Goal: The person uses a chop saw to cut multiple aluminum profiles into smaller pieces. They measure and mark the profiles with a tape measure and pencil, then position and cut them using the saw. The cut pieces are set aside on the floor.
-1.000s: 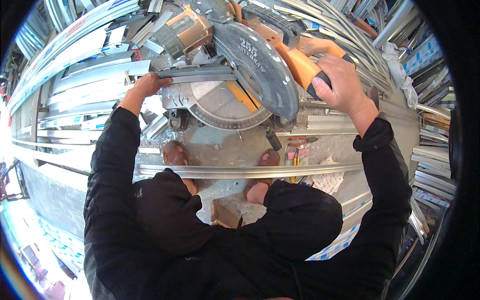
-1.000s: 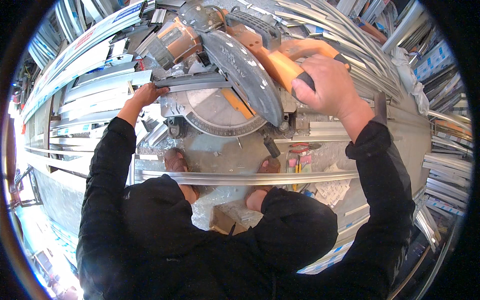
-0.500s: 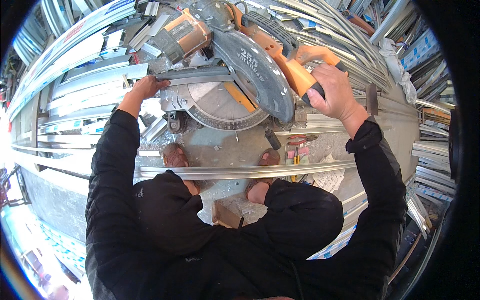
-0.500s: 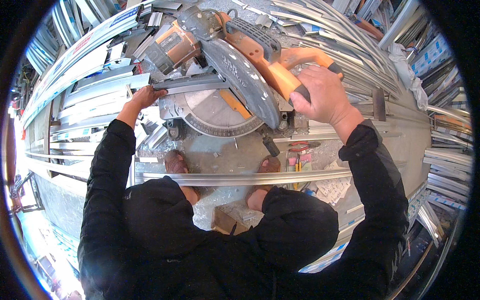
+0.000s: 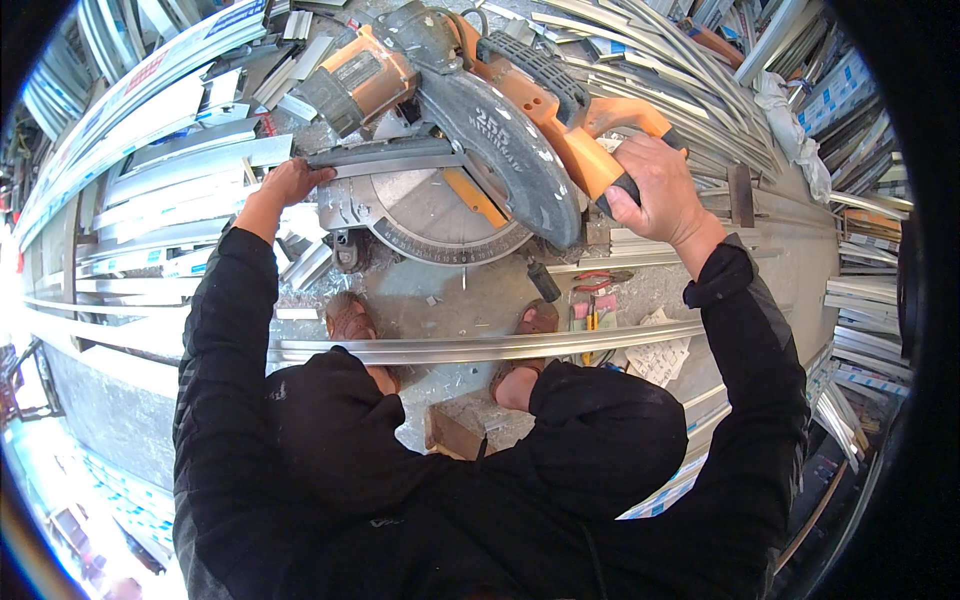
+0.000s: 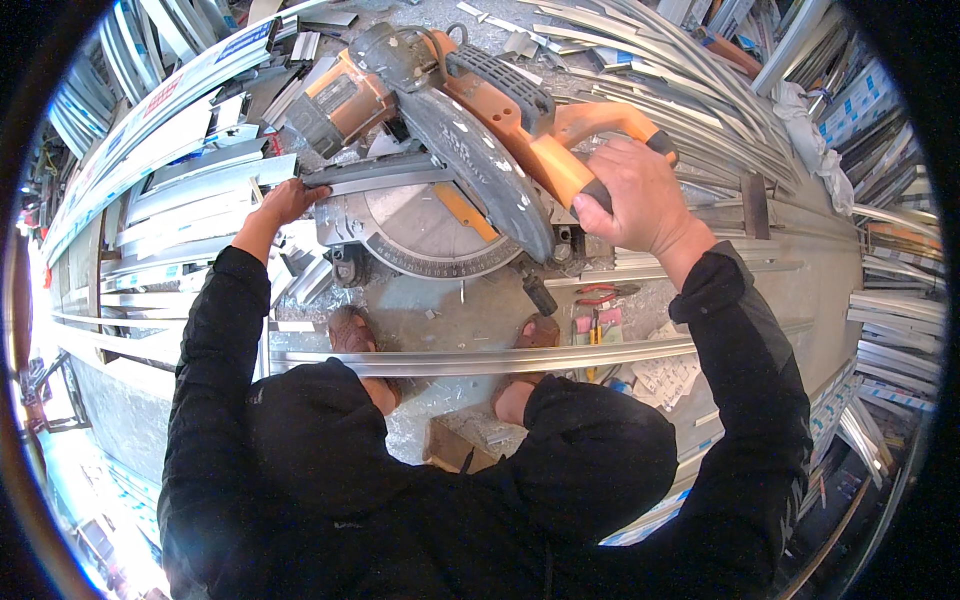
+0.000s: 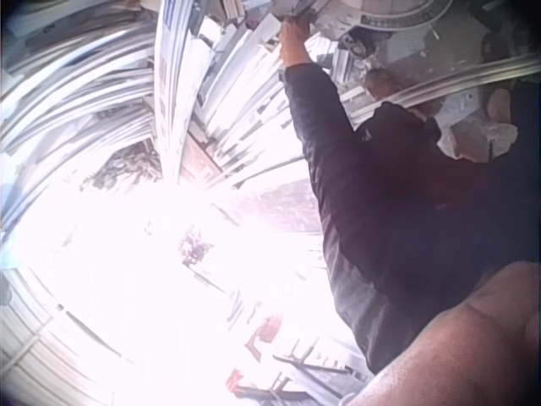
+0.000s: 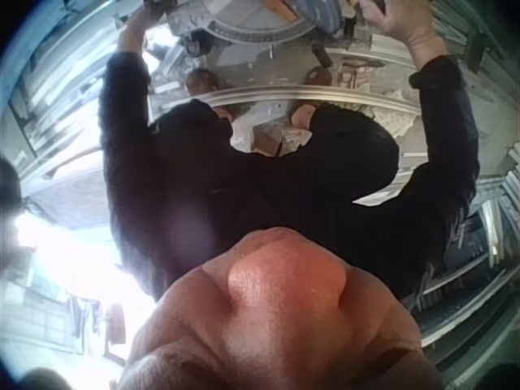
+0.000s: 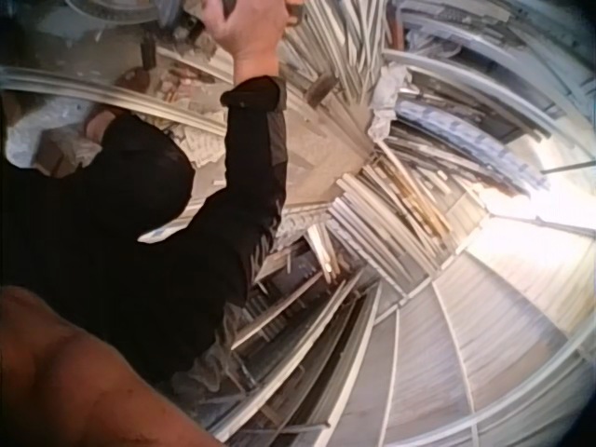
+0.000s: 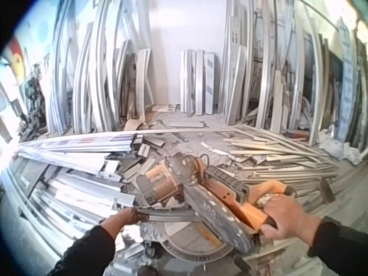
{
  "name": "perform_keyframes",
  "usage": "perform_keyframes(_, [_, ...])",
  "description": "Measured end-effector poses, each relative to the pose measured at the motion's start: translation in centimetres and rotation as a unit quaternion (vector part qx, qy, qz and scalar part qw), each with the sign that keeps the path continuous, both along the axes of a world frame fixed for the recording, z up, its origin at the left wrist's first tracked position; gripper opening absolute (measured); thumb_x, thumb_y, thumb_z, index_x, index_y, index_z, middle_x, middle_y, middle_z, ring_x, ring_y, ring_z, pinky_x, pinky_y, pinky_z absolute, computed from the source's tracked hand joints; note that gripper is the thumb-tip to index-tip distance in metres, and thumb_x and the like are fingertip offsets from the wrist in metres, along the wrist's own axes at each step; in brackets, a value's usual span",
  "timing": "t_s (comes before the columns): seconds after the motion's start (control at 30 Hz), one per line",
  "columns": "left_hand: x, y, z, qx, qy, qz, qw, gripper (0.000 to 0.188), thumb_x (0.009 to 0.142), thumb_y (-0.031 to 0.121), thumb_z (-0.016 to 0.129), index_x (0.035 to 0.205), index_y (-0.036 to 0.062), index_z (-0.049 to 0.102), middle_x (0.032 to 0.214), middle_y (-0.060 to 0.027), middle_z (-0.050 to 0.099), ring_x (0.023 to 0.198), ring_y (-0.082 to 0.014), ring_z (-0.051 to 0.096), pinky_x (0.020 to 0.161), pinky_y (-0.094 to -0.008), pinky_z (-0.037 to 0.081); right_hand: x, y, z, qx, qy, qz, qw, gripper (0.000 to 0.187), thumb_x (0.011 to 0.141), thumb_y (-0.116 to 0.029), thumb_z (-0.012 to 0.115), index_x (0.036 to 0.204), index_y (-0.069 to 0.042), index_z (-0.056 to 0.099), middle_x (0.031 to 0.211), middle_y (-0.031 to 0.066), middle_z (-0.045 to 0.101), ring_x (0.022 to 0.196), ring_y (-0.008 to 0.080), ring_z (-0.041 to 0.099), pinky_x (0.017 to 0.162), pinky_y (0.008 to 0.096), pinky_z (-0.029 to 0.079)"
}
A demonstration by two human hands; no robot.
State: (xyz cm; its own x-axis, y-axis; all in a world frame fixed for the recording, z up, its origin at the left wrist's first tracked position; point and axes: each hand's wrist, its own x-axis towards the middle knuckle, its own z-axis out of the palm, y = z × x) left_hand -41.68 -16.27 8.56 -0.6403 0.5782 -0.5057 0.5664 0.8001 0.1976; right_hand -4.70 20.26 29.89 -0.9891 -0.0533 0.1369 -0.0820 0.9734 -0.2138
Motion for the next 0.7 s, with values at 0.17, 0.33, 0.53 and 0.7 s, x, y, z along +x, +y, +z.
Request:
perform_keyframes(0.17, [0.07,0.02,0.16,-0.011,0.0,-0.001,1.0,0.078,0.091,0.071,0.055,0.107,-0.0035,0.071,0.106,-0.0285,0.071,0.106,-0.0431,0.067,0.089,-0.0494,0.051,0.07,0.01,-0.27,-0.001,0.026,0.003,1.0,0.035,0.075,-0.035,0.065,0.072,-0.001,0.057,0.075,0.0159,0.057,0.077,0.0357,0.057,0.072,0.0439,0.048])
perform_keyframes(0.33, [-0.04,-0.02,-0.11,-0.002,0.005,-0.002,1.0,0.082,0.089,0.074,0.056,0.102,-0.0054,0.071,0.103,-0.0276,0.072,0.105,-0.0425,0.068,0.09,-0.0493,0.052,0.14,-0.05,-0.43,0.003,0.025,0.0,1.0,0.034,0.074,-0.035,0.066,0.073,-0.001,0.058,0.074,0.0155,0.057,0.078,0.0355,0.057,0.072,0.0437,0.048])
perform_keyframes(0.53, [-0.25,-0.13,-0.57,-0.006,0.006,-0.004,1.0,0.082,0.088,0.075,0.057,0.102,-0.0049,0.071,0.104,-0.027,0.072,0.104,-0.0421,0.068,0.089,-0.0493,0.052,0.33,-0.08,-0.54,0.007,0.022,-0.005,1.0,0.034,0.074,-0.035,0.066,0.073,-0.002,0.058,0.074,0.0152,0.057,0.078,0.035,0.057,0.071,0.0436,0.048])
perform_keyframes(0.7, [-0.16,0.05,-0.4,-0.014,0.0,0.009,1.0,0.082,0.088,0.075,0.057,0.102,-0.0049,0.071,0.103,-0.0265,0.072,0.103,-0.0417,0.069,0.089,-0.0488,0.052,0.4,-0.06,-0.67,0.008,0.022,-0.003,1.0,0.034,0.074,-0.035,0.066,0.074,-0.002,0.058,0.075,0.015,0.057,0.078,0.0348,0.057,0.071,0.0434,0.048])
